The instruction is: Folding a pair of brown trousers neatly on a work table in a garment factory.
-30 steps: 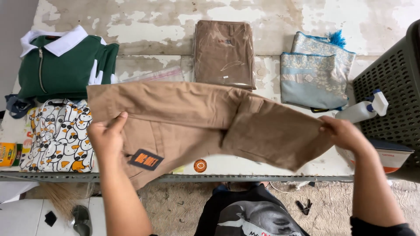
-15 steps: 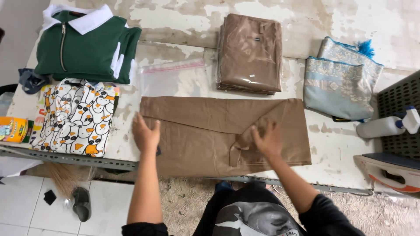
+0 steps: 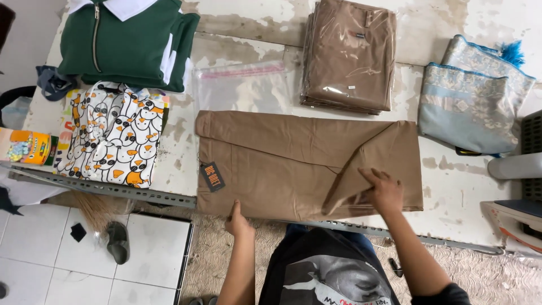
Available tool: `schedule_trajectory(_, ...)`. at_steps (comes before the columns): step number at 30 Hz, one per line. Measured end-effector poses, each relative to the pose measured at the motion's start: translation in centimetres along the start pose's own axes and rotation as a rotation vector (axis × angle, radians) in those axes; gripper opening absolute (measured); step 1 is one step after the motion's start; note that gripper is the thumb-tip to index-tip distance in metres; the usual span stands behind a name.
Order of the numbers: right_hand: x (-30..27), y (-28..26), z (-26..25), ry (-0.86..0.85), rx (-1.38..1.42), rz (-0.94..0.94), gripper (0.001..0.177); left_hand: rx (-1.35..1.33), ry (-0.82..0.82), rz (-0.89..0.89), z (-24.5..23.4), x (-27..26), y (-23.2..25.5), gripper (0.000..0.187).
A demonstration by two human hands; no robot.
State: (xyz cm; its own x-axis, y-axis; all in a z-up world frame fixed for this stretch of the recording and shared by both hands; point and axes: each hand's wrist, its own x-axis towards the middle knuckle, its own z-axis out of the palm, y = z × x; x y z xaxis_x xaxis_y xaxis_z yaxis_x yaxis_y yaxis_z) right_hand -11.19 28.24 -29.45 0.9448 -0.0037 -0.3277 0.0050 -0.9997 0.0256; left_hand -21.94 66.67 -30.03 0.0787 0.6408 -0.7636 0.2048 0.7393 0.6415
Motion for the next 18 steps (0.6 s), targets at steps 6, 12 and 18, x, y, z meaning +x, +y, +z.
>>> schedule_trajectory(6,-4.1,11.5,-13.7,0.163,-0.099,-0.157,0.081,-0.096,0.161,-0.008,0.2,1.0,1.4,0.046)
schedule_trajectory(12,-3.4,27.2,-14.5,0.65,0.083,-0.365,0.046,-0.169,0.076,0.119,0.6,1.9,5.3,0.044)
schedule_trajectory(18,-0.8,33.2,-13.5,0.74,0.154,-0.409,0.04,-0.307,-0.197,0.316,3.6,3.3,14.3,0.034)
